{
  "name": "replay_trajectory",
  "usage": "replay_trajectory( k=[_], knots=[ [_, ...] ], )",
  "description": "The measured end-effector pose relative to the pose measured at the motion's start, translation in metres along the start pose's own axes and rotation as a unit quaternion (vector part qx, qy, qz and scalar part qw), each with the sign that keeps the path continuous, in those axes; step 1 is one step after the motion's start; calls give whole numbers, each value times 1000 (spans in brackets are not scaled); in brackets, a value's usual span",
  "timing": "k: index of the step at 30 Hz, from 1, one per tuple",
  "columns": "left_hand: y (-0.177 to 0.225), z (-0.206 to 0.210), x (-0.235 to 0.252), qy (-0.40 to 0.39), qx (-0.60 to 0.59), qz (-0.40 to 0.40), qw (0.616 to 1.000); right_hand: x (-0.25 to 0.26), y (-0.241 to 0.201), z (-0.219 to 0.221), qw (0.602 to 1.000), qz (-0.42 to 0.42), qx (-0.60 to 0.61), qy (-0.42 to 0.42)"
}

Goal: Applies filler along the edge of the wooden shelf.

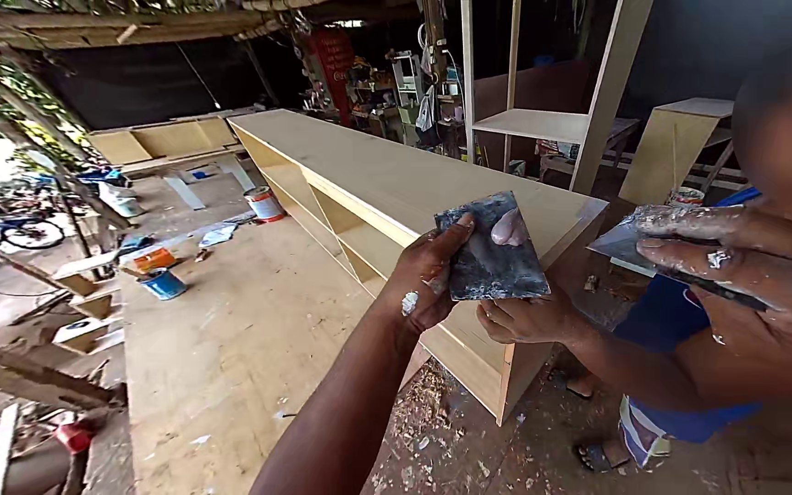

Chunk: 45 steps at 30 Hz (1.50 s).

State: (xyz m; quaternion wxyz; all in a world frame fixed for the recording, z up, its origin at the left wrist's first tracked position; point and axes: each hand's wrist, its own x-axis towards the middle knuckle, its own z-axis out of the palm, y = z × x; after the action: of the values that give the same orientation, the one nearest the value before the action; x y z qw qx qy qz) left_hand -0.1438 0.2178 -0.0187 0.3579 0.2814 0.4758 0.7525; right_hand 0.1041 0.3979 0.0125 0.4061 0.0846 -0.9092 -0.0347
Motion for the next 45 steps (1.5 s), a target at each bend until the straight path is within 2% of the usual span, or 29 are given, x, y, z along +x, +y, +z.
replay_trajectory(
  k=[4, 8, 12, 18, 20, 22, 24, 27, 29, 35, 40, 45],
  knots=[
    [-2, -3, 15, -34, 13, -26, 999, 8, 6, 22, 1000, -22, -20, 0],
    [0, -4, 26, -45, 18, -19, 999, 25, 19, 64, 999, -34, 0, 34],
    [-1, -2, 37, -42, 20, -17, 999, 39, 46, 61, 996, -87, -6, 26],
    [-1, 9, 44, -22, 31, 10, 999, 44, 70, 86, 992, -129, -9, -12],
    [-2, 8, 49, 9, 39, 14, 999, 44, 79, 86, 989, -138, 46, -38],
    [0, -4, 51, 57, 39, 40, 997, 43, 88, 82, 978, -118, 155, -76],
    [7, -25, 48, 98, 2, 85, 992, 41, 95, 79, 960, -74, 244, -119],
    [10, -56, 26, 143, -21, 114, 983, 41, 96, 82, 941, -45, 301, -146],
    [-2, -72, 3, 166, -23, 110, 980, 44, 92, 84, 941, -53, 294, -158],
    [-65, -109, -60, 209, -96, 83, 970, 53, 72, 90, 966, -88, 156, -187],
    [-115, -122, -87, 220, -158, 66, 960, 54, 59, 90, 966, -96, 122, -207],
    [-145, -129, -105, 259, -188, 38, 947, 44, 52, 93, 967, -106, 92, -210]
  ],
)
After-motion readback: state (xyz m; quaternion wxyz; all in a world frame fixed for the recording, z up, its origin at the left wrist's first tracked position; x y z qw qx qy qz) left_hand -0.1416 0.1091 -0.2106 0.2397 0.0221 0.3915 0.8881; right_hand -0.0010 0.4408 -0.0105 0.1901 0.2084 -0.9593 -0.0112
